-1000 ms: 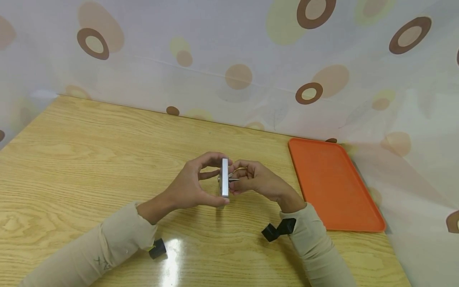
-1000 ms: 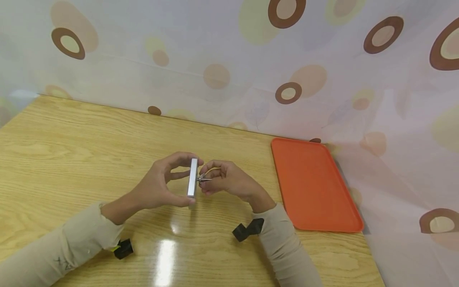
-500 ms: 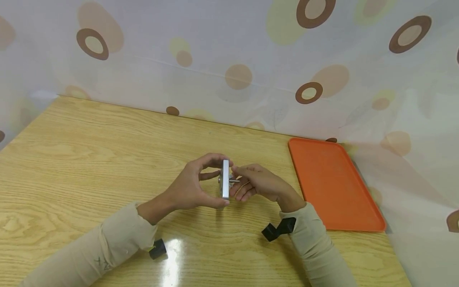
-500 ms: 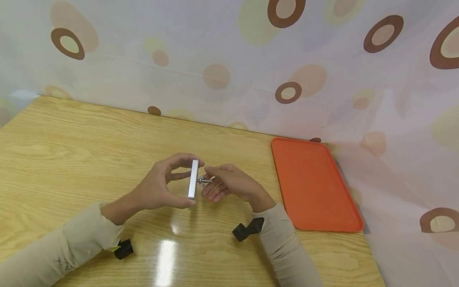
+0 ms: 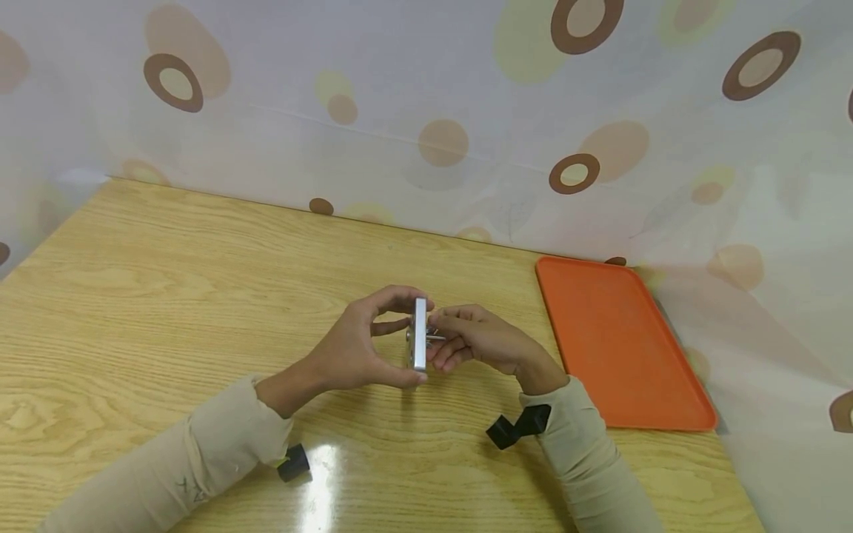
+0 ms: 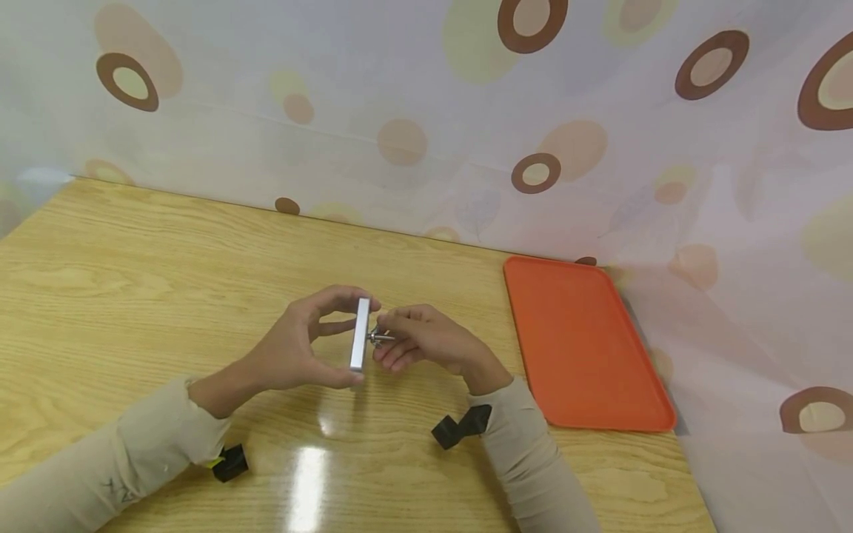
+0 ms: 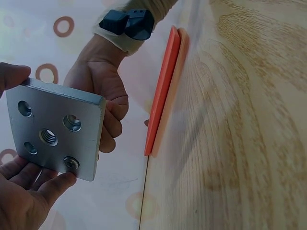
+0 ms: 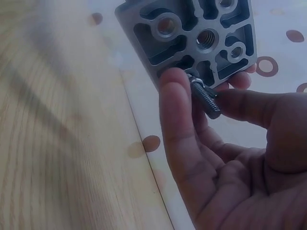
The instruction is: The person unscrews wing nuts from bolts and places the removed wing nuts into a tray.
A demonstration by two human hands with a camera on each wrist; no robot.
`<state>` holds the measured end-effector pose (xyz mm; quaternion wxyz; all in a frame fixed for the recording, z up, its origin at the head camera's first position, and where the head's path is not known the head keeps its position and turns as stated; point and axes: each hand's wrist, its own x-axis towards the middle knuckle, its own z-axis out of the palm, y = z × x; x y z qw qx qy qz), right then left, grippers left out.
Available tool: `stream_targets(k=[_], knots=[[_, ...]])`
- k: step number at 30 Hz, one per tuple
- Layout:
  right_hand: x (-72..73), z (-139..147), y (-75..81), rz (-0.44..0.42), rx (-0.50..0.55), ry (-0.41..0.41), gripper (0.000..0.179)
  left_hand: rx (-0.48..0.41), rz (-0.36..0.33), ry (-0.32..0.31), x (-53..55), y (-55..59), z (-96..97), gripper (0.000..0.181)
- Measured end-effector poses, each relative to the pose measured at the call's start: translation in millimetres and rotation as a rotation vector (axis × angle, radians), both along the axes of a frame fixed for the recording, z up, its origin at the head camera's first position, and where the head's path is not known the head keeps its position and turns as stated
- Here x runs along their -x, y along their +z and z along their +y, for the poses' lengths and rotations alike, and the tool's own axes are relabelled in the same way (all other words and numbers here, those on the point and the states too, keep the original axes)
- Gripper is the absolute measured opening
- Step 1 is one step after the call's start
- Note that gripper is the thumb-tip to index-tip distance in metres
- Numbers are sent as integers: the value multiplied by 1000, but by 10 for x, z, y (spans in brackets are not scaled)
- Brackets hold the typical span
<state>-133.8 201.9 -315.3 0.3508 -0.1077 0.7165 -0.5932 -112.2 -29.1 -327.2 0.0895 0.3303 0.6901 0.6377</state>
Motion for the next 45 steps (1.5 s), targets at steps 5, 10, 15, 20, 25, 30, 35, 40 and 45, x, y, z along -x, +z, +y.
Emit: stream_targets(k=[5,10,15,20,25,30,35,40,45], knots=[[-8,9,17,34,-8,14,35,5,-3,2,6,-9,-2,78],[4,22,3,60,-19,30,37,5,2,1,4,5,-1,78],[16,33,1,80,-20,50,35,0,1,2,3,-1,-4,77],[8,38,14,78,-6,53,28,-1,0,7,2,-17,-9,75],[7,44,6,91,-12,62,28,1,2,7,-6,-10,-6,76],[11,54,-14,109,-12,81,31,4,3,4,-4,-8,-2,77],[10,55,-20,101,17,82,28,4,13,1,-1,-12,-4,76],[11,51,-19,96,10,62,27,5,18,0,-1,-7,-7,76],[15,45,-8,9,-6,-1,35,11,22,2,-5,10,-3,78]])
